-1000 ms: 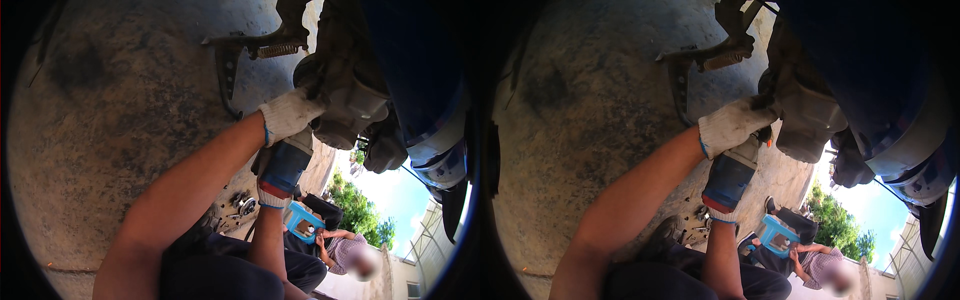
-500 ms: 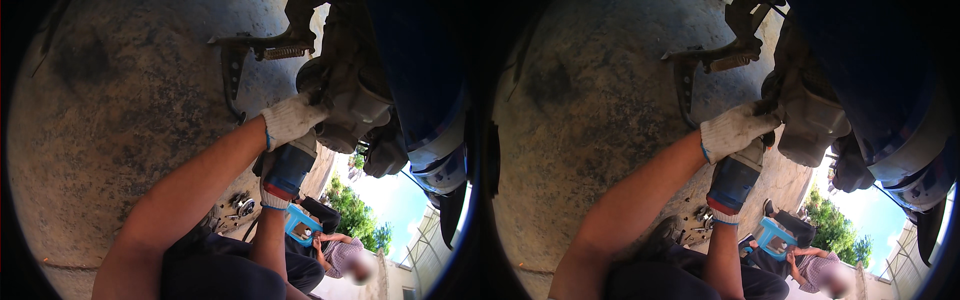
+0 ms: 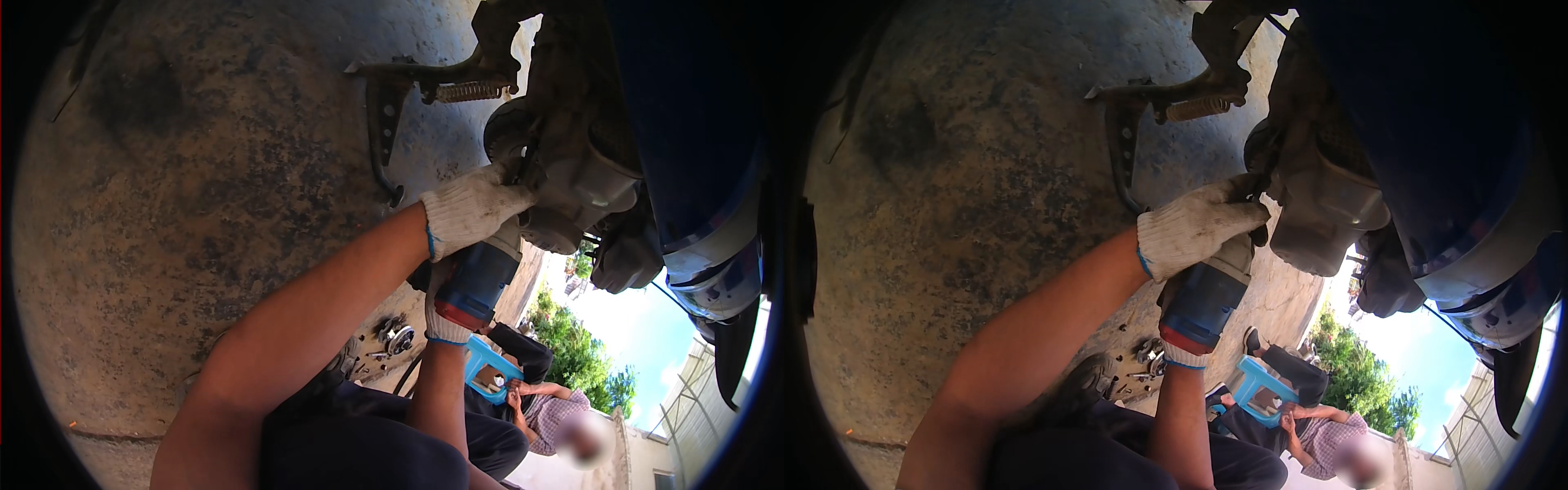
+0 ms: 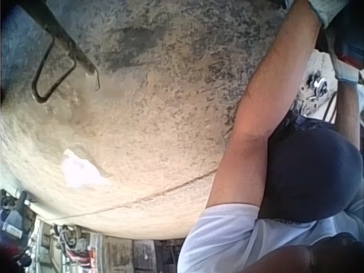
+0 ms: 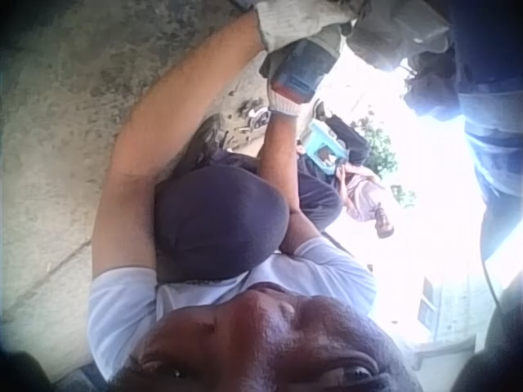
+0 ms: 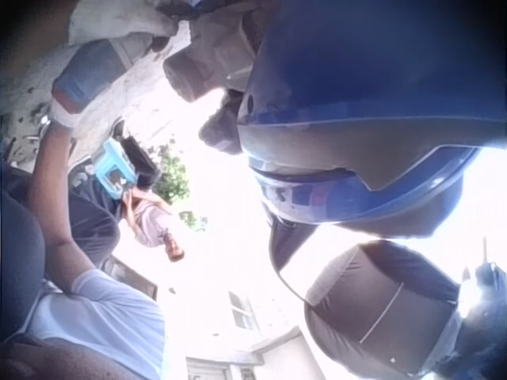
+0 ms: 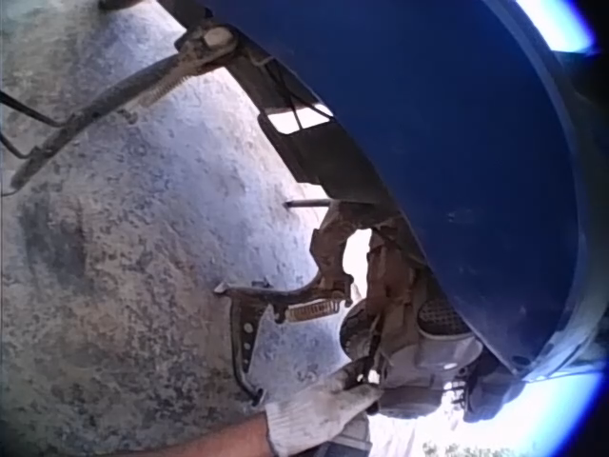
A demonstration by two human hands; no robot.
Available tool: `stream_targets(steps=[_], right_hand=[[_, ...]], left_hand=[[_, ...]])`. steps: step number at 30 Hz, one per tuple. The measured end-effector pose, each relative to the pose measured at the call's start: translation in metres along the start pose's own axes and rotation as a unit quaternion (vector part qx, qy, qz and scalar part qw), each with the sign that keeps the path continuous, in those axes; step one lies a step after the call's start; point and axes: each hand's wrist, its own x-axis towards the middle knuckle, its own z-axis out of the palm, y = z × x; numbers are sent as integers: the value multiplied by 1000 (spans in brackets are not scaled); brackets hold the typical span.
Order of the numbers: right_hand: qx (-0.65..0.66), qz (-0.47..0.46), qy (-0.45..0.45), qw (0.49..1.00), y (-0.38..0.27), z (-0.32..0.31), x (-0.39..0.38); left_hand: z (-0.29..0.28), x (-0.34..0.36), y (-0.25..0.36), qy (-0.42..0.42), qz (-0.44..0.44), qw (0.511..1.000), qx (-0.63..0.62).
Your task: The person is repairing the transmission components of a blue scooter, including removing and reassembling parts and using an impact wrench.
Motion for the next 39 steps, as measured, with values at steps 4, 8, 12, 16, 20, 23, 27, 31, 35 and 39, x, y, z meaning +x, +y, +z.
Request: stream_targets(steps=[4, 8, 12, 16, 20, 23, 27, 31, 35, 39], right_hand=[[-29, -18, 14, 999, -3, -6, 6], [29, -12, 3, 1000, 7, 1, 4], [28, -62, 30, 997, -3, -10, 4], [-14, -37, 49, 998, -3, -10, -1], [94, -27, 46, 994, 31, 19, -12], [53, 7, 20, 998, 18, 19, -21], [10, 5, 0, 1000, -4, -2, -12], [4, -44, 15, 999, 12, -10, -29], [-79, -40, -19, 996, 45, 6, -43], [-47, 191, -188, 962, 63, 9, -31]], left_hand=[[-8, -1, 7, -28, 195, 885, 422], [-5, 1, 11, -10, 183, 895, 407], [-6, 3, 10, -25, 169, 907, 384], [-7, 4, 14, -20, 218, 858, 465], [10, 21, 44, 12, 30, 946, 321], [-5, 21, 24, 6, 12, 915, 404], [0, 10, 22, 36, 43, 940, 337], [23, 2, 19, 89, -187, 967, 149], [29, 4, -27, 29, -78, 956, 282], [33, 15, -57, -20, 30, 919, 393]])
